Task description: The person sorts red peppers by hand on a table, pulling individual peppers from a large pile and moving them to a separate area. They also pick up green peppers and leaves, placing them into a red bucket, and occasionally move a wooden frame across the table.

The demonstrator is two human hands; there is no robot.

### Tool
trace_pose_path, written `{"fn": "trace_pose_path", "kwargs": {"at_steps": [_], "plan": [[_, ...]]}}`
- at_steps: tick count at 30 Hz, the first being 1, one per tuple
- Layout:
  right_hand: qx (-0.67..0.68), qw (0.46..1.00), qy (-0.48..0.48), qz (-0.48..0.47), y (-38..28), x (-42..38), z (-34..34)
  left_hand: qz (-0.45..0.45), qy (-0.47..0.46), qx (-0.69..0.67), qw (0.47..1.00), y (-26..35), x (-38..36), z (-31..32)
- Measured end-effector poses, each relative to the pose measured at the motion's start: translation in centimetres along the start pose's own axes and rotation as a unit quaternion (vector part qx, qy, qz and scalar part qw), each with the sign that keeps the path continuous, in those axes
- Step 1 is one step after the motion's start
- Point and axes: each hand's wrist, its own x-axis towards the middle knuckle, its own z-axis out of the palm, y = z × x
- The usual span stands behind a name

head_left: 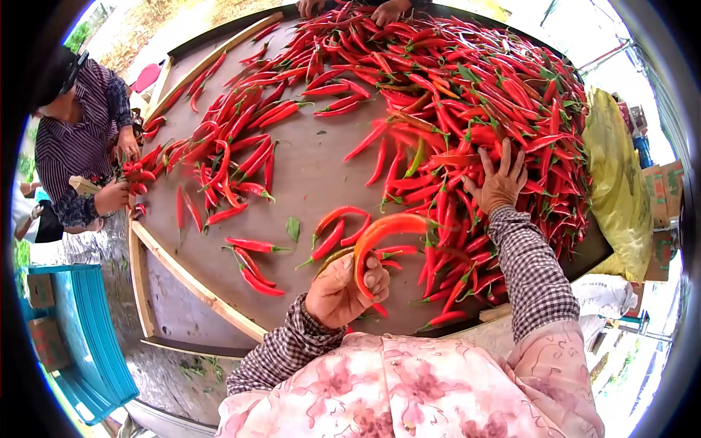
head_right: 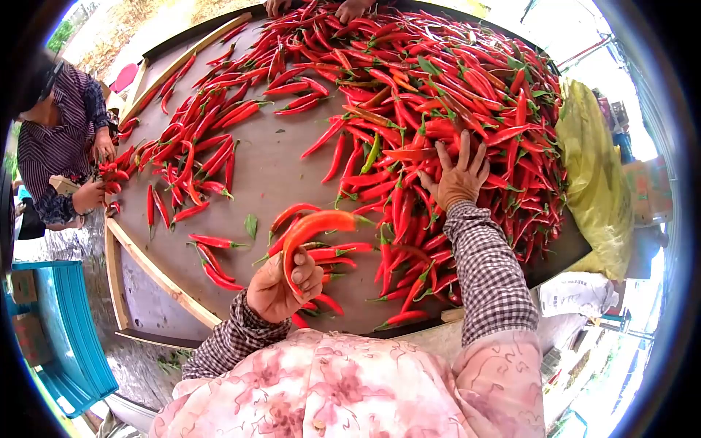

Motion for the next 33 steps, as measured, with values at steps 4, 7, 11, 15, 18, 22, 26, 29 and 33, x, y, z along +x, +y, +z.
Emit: {"fn": "trace_pose_path", "kwargs": {"at_steps": [4, 7, 11, 15, 18, 22, 26, 29, 33], "plan": [[0.004, 1.000, 0.028, -0.004, 0.2, -0.1, 0.5, -0.008, 0.002, 0.030, 1.000, -0.2, -0.1, 0.0], [0.009, 0.999, 0.044, -0.005, 0.3, 0.0, 1.0, 0.010, 0.008, 0.067, 0.998, -0.2, -0.1, -0.2], [0.007, 0.999, 0.049, -0.011, 0.4, 0.1, 1.3, 0.027, 0.015, 0.079, 0.996, -0.6, 0.0, -0.6], [0.008, 0.999, 0.050, -0.014, 0.6, 0.0, 1.2, 0.019, -0.007, 0.023, 1.000, -0.8, -0.4, -1.9], [0.006, 0.999, 0.045, -0.014, 0.4, 0.0, 1.1, 0.006, 0.008, -0.029, 1.000, -0.9, -1.0, -2.2], [0.009, 0.999, 0.044, -0.014, 0.5, 0.0, 1.1, -0.018, -0.005, -0.057, 0.998, -1.0, -1.2, -2.1], [0.005, 0.998, 0.064, -0.019, 0.4, -0.1, 1.0, -0.020, 0.022, 0.010, 1.000, -1.5, -1.7, -2.5], [-0.001, 0.998, 0.066, -0.021, 0.4, -0.1, 1.2, -0.073, 0.071, 0.131, 0.986, -2.2, -2.4, -4.4], [-0.014, 1.000, -0.002, 0.002, -0.2, -0.1, -0.1, -0.118, 0.152, 0.262, 0.945, -4.4, -4.4, -6.3]]}}
